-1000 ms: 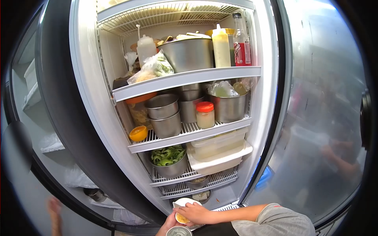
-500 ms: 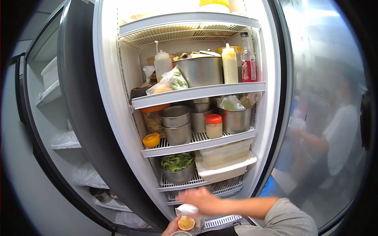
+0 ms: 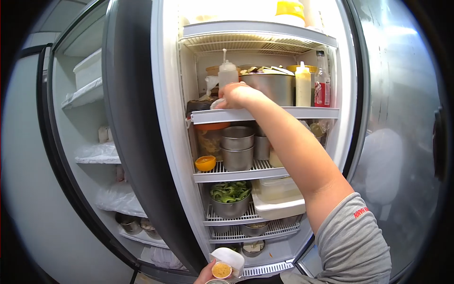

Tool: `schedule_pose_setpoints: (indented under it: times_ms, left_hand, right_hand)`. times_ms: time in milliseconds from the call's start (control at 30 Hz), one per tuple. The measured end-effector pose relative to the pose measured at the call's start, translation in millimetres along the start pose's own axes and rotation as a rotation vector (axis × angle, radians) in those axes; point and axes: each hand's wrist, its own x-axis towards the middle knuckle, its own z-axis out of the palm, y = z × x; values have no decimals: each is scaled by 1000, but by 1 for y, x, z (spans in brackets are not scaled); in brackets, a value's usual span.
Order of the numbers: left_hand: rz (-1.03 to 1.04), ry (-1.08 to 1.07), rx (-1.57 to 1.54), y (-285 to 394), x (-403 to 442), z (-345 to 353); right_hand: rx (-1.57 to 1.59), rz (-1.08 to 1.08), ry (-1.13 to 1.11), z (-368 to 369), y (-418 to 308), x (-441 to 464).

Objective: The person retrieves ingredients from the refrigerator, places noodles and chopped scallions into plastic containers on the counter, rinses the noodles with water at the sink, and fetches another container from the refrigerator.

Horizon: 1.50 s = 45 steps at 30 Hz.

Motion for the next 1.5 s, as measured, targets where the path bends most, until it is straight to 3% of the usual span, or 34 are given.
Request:
schedule_pose_setpoints:
  times_ms: [167, 233, 333, 367, 400, 467, 500, 600, 667, 700, 733, 800, 1033, 1167, 1267, 1333, 1367, 1433, 1500]
  left_hand:
    - [54, 43, 2, 5, -22, -13]
    - [69, 46, -14, 6, -25, -19]
    - [80, 57, -31, 7, -33, -28]
    - [84, 62, -32, 9, -35, -31]
    - [89, 66, -33, 11, -37, -34]
    - [95, 71, -36, 14, -41, -37]
    - [99, 73, -38, 16, -41, -39]
    - [105, 87, -30, 24, -43, -41]
    - [107, 97, -23, 29, -43, -42]
    - [105, 101, -19, 30, -42, -42]
    - [104, 104, -17, 32, -42, -43]
    - [100, 113, -10, 36, -41, -42]
    - [92, 144, -14, 49, -44, -40]
    - [95, 160, -20, 50, -44, -41]
    - [92, 161, -10, 49, -42, -40]
    - [91, 160, -5, 49, -40, -39]
    - [89, 160, -1, 48, -40, -38]
    - [89, 160, 4, 47, -40, -36]
    - [88, 156, 9, 46, -40, -35]
  right_hand:
    - [-99, -13, 46, 9, 4, -2]
    - [-87, 154, 201, 14, 0, -15]
    - [-51, 9, 151, 20, 15, 5]
    - [-27, -73, 290, 32, 24, 12]
    - [-27, -74, 293, 26, 18, 9]
    - [-106, 25, 359, 7, 4, -4]
    - [-196, -40, 573, 2, 6, -5]
    - [79, -68, 694, -28, 11, 15]
    - [149, -90, 577, -42, 1, 31]
    - [446, 16, 401, -39, -10, 36]
    - [482, 136, 285, -29, -12, 56]
    - [192, 135, 167, -3, -19, 98]
    - [252, 270, -240, 22, -28, 119]
    - [122, 278, -253, 24, -27, 138]
    - [114, 317, -141, 22, -31, 146]
    - [71, 187, 82, 18, -34, 147]
    - [72, 194, 81, 17, -32, 145]
    - [217, 121, 312, 11, -30, 138]
    - [270, 121, 406, 3, -34, 129]
